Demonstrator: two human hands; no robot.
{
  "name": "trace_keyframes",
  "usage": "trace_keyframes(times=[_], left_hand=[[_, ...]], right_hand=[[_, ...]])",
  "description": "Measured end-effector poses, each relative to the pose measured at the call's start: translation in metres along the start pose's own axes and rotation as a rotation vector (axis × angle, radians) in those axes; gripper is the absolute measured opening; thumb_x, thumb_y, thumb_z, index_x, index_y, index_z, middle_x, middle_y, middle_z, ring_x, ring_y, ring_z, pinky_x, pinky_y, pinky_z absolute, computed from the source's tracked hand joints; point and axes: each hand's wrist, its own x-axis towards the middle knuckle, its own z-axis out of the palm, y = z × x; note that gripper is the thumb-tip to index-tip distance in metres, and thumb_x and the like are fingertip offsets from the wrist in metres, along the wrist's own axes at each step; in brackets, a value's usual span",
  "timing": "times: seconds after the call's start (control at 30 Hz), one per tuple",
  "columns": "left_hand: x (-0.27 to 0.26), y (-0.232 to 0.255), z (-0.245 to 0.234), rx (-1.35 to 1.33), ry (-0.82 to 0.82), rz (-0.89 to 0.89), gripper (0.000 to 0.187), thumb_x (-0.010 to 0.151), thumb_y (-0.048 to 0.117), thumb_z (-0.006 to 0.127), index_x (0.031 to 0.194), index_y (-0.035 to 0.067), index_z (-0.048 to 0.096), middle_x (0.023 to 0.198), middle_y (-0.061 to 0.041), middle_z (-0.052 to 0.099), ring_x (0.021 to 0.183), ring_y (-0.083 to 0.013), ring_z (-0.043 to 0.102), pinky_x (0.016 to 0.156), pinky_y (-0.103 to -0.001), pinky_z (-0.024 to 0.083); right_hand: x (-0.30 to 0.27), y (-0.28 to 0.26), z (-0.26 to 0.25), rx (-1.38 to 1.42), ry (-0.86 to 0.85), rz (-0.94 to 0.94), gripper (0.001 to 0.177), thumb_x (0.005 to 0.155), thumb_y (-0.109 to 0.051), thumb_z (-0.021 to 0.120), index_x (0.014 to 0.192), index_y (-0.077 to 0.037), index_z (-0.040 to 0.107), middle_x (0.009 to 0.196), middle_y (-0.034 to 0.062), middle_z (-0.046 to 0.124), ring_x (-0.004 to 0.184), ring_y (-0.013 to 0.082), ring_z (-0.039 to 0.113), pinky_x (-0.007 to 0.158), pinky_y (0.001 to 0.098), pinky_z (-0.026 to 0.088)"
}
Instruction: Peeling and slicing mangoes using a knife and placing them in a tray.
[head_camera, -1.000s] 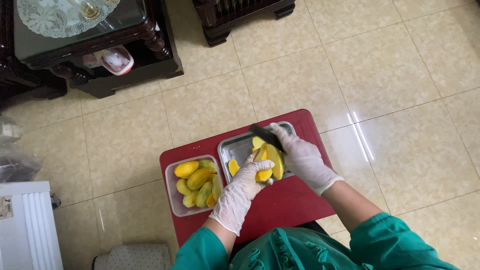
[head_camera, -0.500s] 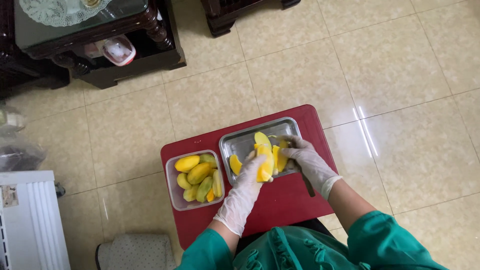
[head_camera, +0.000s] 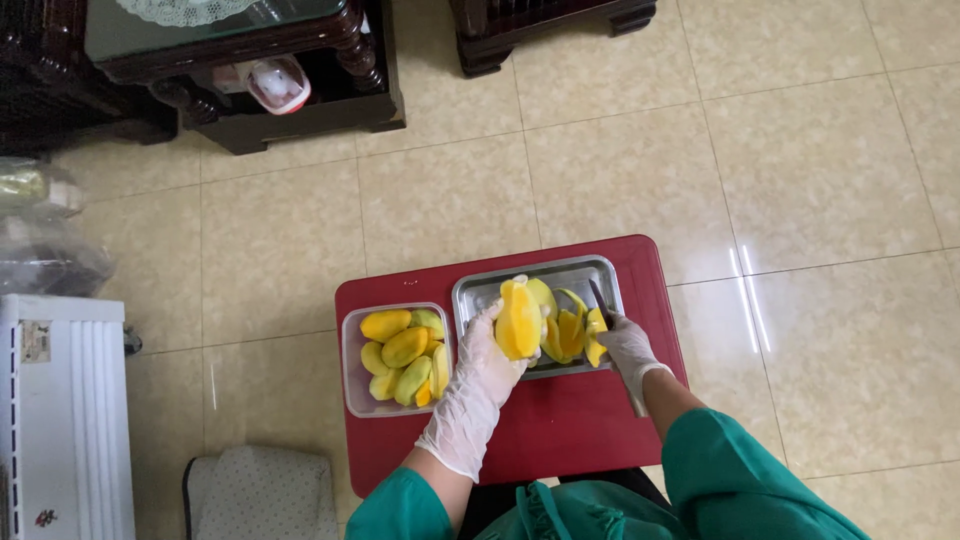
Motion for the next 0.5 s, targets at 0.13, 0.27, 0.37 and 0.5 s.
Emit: trace_keyframes(times=[0.13,0.27,0.37,0.5], left_hand=[[-0.009,0.009,0.020,0.012,-0.031,0.021,0.034,0.098,0.039,0.057,0.119,0.015,0.066,0.121,-0.025,0.074,0.091,-0.0409,0.073,0.055,-0.039,0.051],[-0.032,0.009,0.038,0.005,-0.097,0.029,0.039,0.101,0.050,0.057,0.121,0.018,0.069,0.118,-0.024,0.074,0.088,-0.0398,0.072,0.063,-0.043,0.057],[-0.038,0.011,0.044,-0.014,-0.097,0.097,0.036,0.098,0.045,0.066,0.121,0.018,0.069,0.118,-0.024,0.073,0.090,-0.0408,0.071,0.067,-0.045,0.058],[-0.022,0.011,0.043,0.010,-0.117,0.285,0.029,0.098,0.024,0.073,0.127,0.023,0.067,0.118,-0.023,0.073,0.095,-0.0394,0.074,0.074,-0.047,0.062]], right_hand=[[-0.047,-0.058,-0.007,0.094,-0.044,-0.058,0.066,0.084,-0.006,0.065,0.148,0.000,0.053,0.106,0.0234,0.062,0.051,0.0265,0.067,0.033,0.0249,0.043],[-0.078,-0.090,-0.027,0.321,-0.227,-0.153,0.065,0.099,-0.016,0.062,0.159,-0.014,0.036,0.080,0.0183,0.072,0.051,0.0222,0.067,0.035,0.0246,0.042],[-0.122,-0.122,-0.041,0.422,-0.352,-0.282,0.059,0.103,-0.019,0.054,0.159,-0.023,0.036,0.086,0.0168,0.074,0.056,0.0206,0.069,0.040,0.0245,0.044],[-0.173,-0.149,-0.047,0.533,-0.521,-0.475,0.062,0.105,-0.027,0.053,0.163,-0.023,0.032,0.085,0.0192,0.076,0.047,0.0206,0.066,0.034,0.0239,0.042]])
